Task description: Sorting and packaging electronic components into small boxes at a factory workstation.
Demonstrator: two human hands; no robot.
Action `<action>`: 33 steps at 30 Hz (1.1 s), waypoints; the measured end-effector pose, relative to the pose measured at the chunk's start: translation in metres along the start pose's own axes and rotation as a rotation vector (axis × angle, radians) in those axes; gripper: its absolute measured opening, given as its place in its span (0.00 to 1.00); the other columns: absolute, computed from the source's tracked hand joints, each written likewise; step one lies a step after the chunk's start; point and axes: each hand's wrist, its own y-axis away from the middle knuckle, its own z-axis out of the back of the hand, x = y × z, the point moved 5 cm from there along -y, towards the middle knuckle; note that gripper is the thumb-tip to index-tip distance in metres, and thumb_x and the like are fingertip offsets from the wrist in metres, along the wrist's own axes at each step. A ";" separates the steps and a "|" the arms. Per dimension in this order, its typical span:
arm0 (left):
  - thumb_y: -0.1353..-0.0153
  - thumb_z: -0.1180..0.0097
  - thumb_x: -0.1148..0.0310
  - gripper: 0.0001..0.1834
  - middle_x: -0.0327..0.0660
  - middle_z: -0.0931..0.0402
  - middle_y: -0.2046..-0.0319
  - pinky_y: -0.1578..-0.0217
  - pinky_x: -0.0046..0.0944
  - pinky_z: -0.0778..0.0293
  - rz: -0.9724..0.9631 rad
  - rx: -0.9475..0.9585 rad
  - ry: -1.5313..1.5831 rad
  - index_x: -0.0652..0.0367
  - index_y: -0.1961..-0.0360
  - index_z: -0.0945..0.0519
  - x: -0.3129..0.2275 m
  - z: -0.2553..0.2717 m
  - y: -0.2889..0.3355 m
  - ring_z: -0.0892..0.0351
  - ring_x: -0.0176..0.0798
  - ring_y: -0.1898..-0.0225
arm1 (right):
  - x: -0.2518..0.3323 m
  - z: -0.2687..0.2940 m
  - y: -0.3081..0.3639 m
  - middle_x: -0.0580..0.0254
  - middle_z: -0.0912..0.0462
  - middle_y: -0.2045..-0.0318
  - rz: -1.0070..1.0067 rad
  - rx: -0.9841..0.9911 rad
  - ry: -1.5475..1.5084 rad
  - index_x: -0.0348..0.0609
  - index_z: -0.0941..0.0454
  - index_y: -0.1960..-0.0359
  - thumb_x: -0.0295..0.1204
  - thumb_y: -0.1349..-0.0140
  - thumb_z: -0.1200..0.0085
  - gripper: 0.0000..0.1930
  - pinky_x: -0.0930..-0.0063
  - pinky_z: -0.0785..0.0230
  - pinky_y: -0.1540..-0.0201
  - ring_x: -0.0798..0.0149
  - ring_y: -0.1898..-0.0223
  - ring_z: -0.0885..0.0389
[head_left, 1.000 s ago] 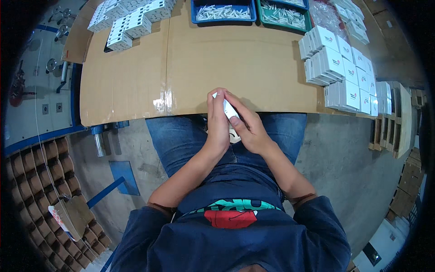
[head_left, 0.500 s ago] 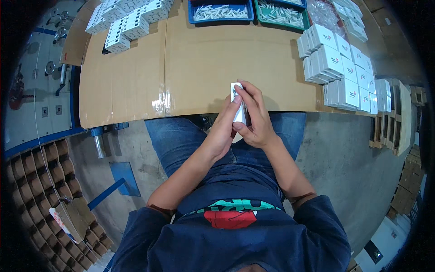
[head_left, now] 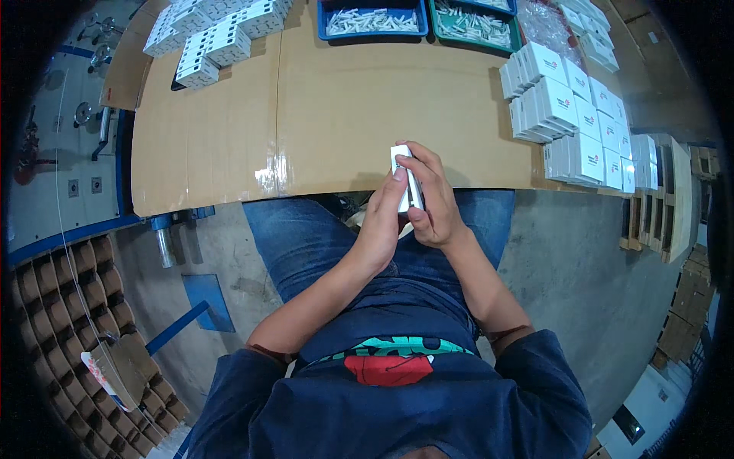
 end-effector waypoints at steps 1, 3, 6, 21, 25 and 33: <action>0.23 0.57 0.43 0.29 0.38 0.23 0.52 0.48 0.37 0.26 -0.001 -0.001 -0.001 0.58 0.39 0.27 -0.001 0.000 0.000 0.23 0.32 0.51 | -0.001 -0.001 -0.001 0.34 0.34 0.34 0.000 0.018 -0.011 0.35 0.33 0.33 0.56 0.29 0.52 0.37 0.51 0.34 0.34 0.36 0.36 0.29; 0.24 0.56 0.40 0.31 0.39 0.23 0.52 0.49 0.35 0.27 0.045 -0.043 0.018 0.56 0.39 0.27 -0.002 0.002 0.000 0.23 0.33 0.51 | -0.002 -0.001 -0.002 0.35 0.35 0.33 0.000 0.036 -0.018 0.36 0.33 0.32 0.56 0.28 0.52 0.37 0.51 0.34 0.34 0.37 0.35 0.30; 0.26 0.57 0.37 0.34 0.40 0.23 0.51 0.48 0.39 0.23 0.060 -0.043 -0.036 0.55 0.37 0.28 -0.002 0.011 -0.007 0.21 0.36 0.49 | 0.001 -0.002 -0.006 0.38 0.37 0.29 -0.045 0.071 -0.030 0.39 0.35 0.29 0.56 0.34 0.43 0.41 0.52 0.38 0.30 0.38 0.30 0.33; 0.25 0.77 0.32 0.43 0.46 0.23 0.48 0.47 0.40 0.22 0.071 0.071 -0.083 0.60 0.34 0.32 -0.002 0.023 -0.014 0.20 0.38 0.47 | 0.002 0.001 -0.003 0.43 0.27 0.38 -0.026 0.132 0.094 0.37 0.32 0.30 0.60 0.50 0.31 0.52 0.51 0.33 0.34 0.41 0.37 0.28; 0.28 0.74 0.28 0.45 0.47 0.22 0.48 0.48 0.41 0.19 0.076 0.094 -0.111 0.58 0.32 0.34 -0.001 0.024 -0.013 0.17 0.41 0.49 | 0.000 -0.006 0.005 0.43 0.29 0.37 -0.011 0.133 0.118 0.37 0.32 0.30 0.61 0.48 0.32 0.51 0.52 0.33 0.36 0.42 0.37 0.28; 0.27 0.72 0.29 0.43 0.43 0.23 0.46 0.47 0.40 0.21 0.070 0.032 -0.032 0.56 0.32 0.34 -0.004 0.007 0.000 0.20 0.40 0.45 | 0.002 -0.012 0.000 0.40 0.32 0.34 -0.005 0.054 -0.015 0.37 0.32 0.30 0.62 0.41 0.40 0.47 0.51 0.34 0.34 0.41 0.35 0.29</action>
